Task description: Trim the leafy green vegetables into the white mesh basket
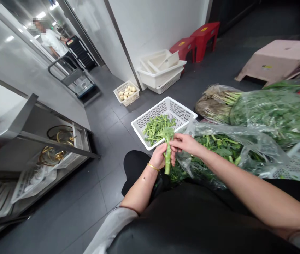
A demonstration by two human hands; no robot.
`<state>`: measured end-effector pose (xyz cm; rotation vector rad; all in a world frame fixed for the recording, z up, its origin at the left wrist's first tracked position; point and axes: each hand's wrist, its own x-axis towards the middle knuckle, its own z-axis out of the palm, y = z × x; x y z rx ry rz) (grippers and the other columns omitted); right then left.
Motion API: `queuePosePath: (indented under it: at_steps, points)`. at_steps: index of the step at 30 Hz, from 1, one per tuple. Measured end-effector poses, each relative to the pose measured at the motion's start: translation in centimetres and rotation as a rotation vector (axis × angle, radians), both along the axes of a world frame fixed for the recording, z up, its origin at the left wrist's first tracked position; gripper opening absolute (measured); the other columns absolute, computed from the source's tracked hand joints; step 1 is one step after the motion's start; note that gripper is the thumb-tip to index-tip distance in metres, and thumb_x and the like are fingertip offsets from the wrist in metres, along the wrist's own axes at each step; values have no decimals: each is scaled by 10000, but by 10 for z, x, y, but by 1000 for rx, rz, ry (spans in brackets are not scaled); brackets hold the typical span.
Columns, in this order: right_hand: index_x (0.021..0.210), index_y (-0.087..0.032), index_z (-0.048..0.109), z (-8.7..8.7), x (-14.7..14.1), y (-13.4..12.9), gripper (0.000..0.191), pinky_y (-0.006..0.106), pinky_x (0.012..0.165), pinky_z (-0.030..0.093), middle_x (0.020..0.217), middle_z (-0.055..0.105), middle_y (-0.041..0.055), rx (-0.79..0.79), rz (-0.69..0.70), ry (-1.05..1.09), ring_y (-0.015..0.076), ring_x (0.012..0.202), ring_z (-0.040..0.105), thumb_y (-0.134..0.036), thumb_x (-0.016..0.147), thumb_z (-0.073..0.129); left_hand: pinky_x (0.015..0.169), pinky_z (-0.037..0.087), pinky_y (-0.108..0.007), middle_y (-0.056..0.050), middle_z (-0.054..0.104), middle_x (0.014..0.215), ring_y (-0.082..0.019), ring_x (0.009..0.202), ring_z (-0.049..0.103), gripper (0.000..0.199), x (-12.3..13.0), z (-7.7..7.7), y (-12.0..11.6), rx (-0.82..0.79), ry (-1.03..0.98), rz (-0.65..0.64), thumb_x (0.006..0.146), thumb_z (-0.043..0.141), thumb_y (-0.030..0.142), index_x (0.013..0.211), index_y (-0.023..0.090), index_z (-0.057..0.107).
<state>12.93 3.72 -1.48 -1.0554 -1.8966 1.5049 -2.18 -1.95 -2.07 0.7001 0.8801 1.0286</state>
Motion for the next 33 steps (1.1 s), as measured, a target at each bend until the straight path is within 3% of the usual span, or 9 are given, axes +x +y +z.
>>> queuePosePath:
  at_steps: [4, 9, 12, 18, 20, 24, 28, 30, 33]
  points:
    - [554, -197, 462, 8, -9, -9, 361, 239, 512, 361, 474, 493, -30, 199, -234, 2, 98, 472, 440, -468, 778, 543, 314, 320, -194, 24, 486, 447, -80, 295, 398, 412, 6, 1, 2, -55, 62, 92, 782, 545, 556, 736, 148, 502]
    - [726, -204, 491, -4, 4, -13, 361, 238, 437, 366, 485, 525, -41, -133, -107, 198, 110, 413, 461, -559, 762, 544, 297, 264, -185, 41, 397, 419, -69, 277, 315, 408, 3, 4, 0, -92, -133, -156, 844, 438, 544, 718, 160, 491]
    - [702, -210, 450, 0, 4, -8, 404, 245, 452, 389, 516, 554, -23, -147, -111, 172, 120, 429, 496, -596, 731, 566, 294, 243, -184, 41, 379, 429, -67, 282, 300, 386, 6, 6, 1, -153, -215, -222, 848, 433, 516, 702, 162, 489]
    - [634, -217, 441, 5, -2, -45, 300, 272, 572, 391, 634, 583, 45, 522, -243, -112, 155, 590, 545, -441, 832, 467, 349, 279, -188, 32, 415, 449, -63, 346, 362, 377, 21, -1, 5, -175, 12, 243, 816, 507, 492, 649, 156, 469]
    - [630, -218, 440, 3, 2, -48, 316, 265, 569, 393, 611, 585, 32, 488, -217, -108, 149, 583, 543, -455, 835, 477, 361, 276, -186, 38, 429, 444, -63, 349, 368, 350, 24, -4, 3, -83, 137, 353, 822, 515, 483, 692, 158, 491]
    - [631, -224, 423, 3, 11, -20, 367, 256, 471, 394, 488, 559, -20, 88, -284, -77, 128, 436, 501, -538, 786, 533, 364, 253, -188, 49, 444, 451, -56, 344, 350, 361, 30, -5, -6, 13, 294, 280, 798, 553, 532, 778, 172, 531]
    - [687, -222, 440, 7, 11, 4, 361, 256, 418, 389, 471, 545, -33, -65, -221, 39, 128, 389, 483, -556, 740, 564, 380, 276, -193, 27, 490, 495, -62, 369, 389, 385, 31, 1, -10, -23, 212, 211, 785, 560, 540, 800, 155, 556]
    - [701, -224, 432, 8, 9, 3, 358, 260, 423, 387, 475, 535, -29, -37, -231, 64, 129, 398, 473, -566, 757, 521, 374, 284, -207, 11, 506, 521, -79, 371, 409, 375, 30, 5, -8, -115, 32, 83, 797, 536, 520, 822, 146, 548]
    - [631, -228, 396, 12, 6, -16, 327, 269, 495, 390, 518, 525, 5, 295, -339, -53, 140, 487, 490, -504, 787, 475, 382, 293, -204, 22, 476, 522, -79, 382, 412, 270, 30, 7, 0, -215, -139, 13, 779, 573, 417, 797, 155, 511]
